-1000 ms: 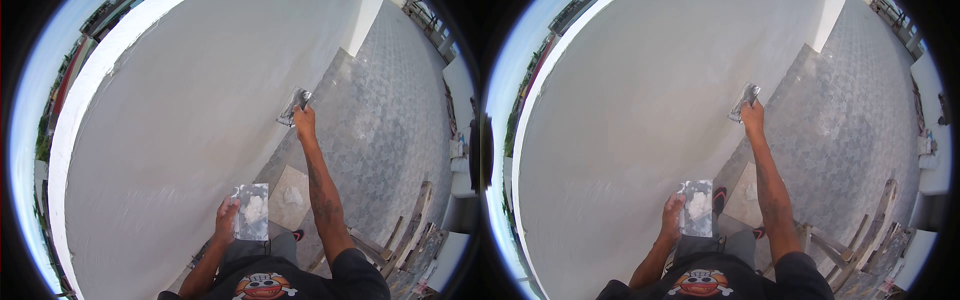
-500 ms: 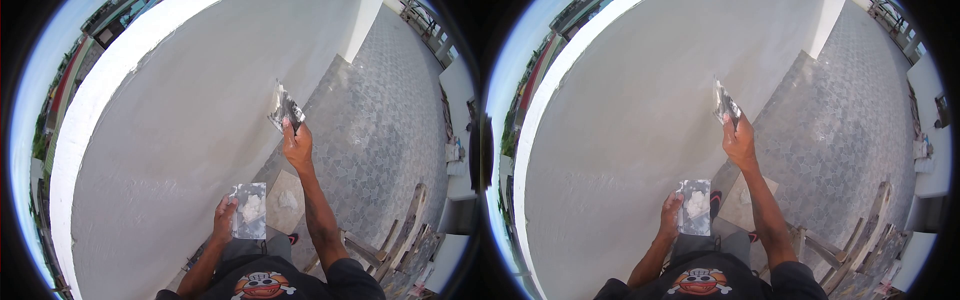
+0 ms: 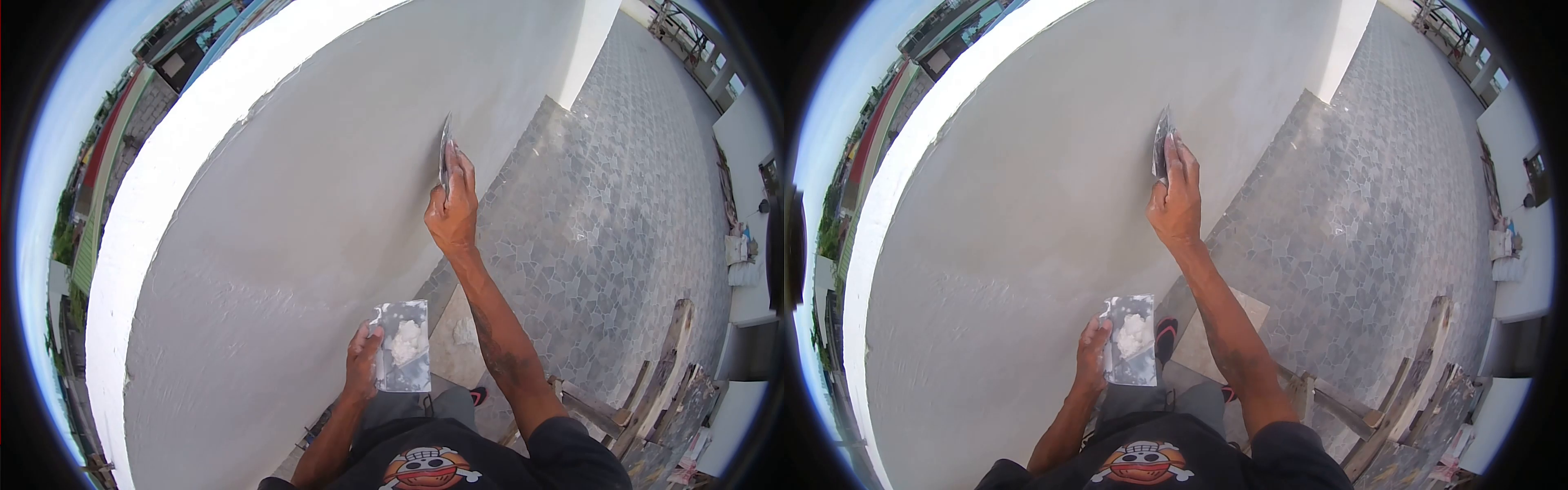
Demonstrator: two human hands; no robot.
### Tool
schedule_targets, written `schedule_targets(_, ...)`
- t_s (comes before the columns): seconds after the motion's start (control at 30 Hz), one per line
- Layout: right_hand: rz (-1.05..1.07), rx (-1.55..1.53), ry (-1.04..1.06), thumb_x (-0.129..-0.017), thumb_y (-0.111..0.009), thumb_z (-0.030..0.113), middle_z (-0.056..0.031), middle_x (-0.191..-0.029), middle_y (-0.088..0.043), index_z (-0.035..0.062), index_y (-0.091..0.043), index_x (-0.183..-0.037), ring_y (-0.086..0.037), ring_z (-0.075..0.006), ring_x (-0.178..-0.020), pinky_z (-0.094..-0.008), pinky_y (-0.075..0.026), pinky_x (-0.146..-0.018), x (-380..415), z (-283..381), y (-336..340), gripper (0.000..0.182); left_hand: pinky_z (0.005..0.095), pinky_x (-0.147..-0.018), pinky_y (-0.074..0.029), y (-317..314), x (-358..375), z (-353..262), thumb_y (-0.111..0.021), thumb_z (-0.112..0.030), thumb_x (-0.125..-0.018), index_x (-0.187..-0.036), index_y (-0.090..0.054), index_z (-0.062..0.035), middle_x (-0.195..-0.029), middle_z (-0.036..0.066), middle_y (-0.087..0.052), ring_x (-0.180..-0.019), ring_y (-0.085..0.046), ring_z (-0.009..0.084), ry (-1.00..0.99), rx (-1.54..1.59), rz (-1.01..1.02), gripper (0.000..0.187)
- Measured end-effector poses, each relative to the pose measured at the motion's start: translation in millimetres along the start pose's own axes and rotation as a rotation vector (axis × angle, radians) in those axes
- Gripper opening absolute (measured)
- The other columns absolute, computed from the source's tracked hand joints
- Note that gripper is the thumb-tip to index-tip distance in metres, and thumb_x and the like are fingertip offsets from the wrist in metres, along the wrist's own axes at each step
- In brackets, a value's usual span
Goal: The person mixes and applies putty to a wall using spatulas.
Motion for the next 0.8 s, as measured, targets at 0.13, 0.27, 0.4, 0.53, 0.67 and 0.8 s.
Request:
schedule_targets(0.13,0.07,-0.004,0.126,-0.074,-0.043,-0.016,-0.0231,-0.135,-0.047,-0.0035,-0.04,-0.141,-0.047,-0.0392,-0.128,-0.0433,-0.045,-0.103,33.0,18.5,-1.8,0.069,0.028,-0.083,-0.053,-1.1,1.9,-1.2,-0.053,-0.018,-0.099,-0.125,-0.049,0.001,-0.111,0.009,-0.064,-0.095,-0.064,0.0135,0.014,-0.003,-0.007,0.033)
schedule_targets(0.27,0.081,-0.155,0.007,-0.086,-0.045,-0.007,-0.0163,-0.106,-0.06,-0.0039,-0.052,-0.125,-0.06,-0.0255,-0.096,-0.0344,-0.05,-0.083,30.2,12.5,30.2,0.04,0.0289,-0.083,-0.054,1.6,0.2,-0.8,-0.053,-0.017,-0.099,-0.126,-0.049,0.0013,-0.111,0.009,-0.064,-0.095,-0.065,0.0142,0.009,-0.013,-0.011,0.033)
schedule_targets(0.4,-0.019,-0.264,-0.57,-0.091,-0.046,0.003,-0.0036,-0.08,-0.055,-0.003,-0.056,-0.104,-0.048,-0.011,-0.068,-0.0287,-0.042,-0.063,5.9,-28.0,37.8,0.017,0.0296,-0.084,-0.054,0.1,3.1,-1.0,-0.053,-0.017,-0.099,-0.127,-0.048,0.0018,-0.111,0.01,-0.064,-0.095,-0.065,0.0146,0.01,0.019,0.012,0.034)
schedule_targets(0.53,0.142,-0.224,-0.791,-0.089,-0.042,0.005,-0.0088,-0.074,-0.057,-0.0034,-0.053,-0.101,-0.056,-0.0187,-0.066,-0.0356,-0.047,-0.065,-35.1,-40.5,24.6,0.018,0.0293,-0.083,-0.054,-0.9,4.1,-2.8,-0.053,-0.017,-0.099,-0.126,-0.048,0.0015,-0.11,0.01,-0.064,-0.094,-0.065,0.0149,0.003,0.016,-0.026,0.033)
schedule_targets(0.67,0.139,-0.089,-0.532,-0.093,-0.048,0.007,-0.0139,-0.093,-0.059,-0.005,-0.053,-0.109,-0.058,-0.0203,-0.075,-0.0366,-0.048,-0.072,-40.5,-12.3,25.1,0.021,0.0292,-0.083,-0.054,-5.4,5.7,-3.7,-0.054,-0.017,-0.099,-0.126,-0.049,0.0014,-0.109,0.009,-0.064,-0.094,-0.065,0.015,-0.02,0.027,-0.017,0.033)
schedule_targets(0.8,0.096,-0.077,-0.031,-0.097,-0.048,0.008,-0.0153,-0.102,-0.058,-0.0053,-0.051,-0.12,-0.058,-0.0216,-0.08,-0.0339,-0.048,-0.076,-14.9,31.3,34.9,0.027,0.0288,-0.083,-0.054,-6.7,5.8,-5.7,-0.055,-0.019,-0.099,-0.126,-0.049,0.0014,-0.109,0.009,-0.064,-0.094,-0.065,0.015,-0.018,0.013,-0.021,0.034)
Point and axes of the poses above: each hand's wrist, its own x-axis away from the middle knuckle, its own y-axis out of the back of the hand, z = x × y, the point moved 4 cm from there along -x, towards the middle knuckle
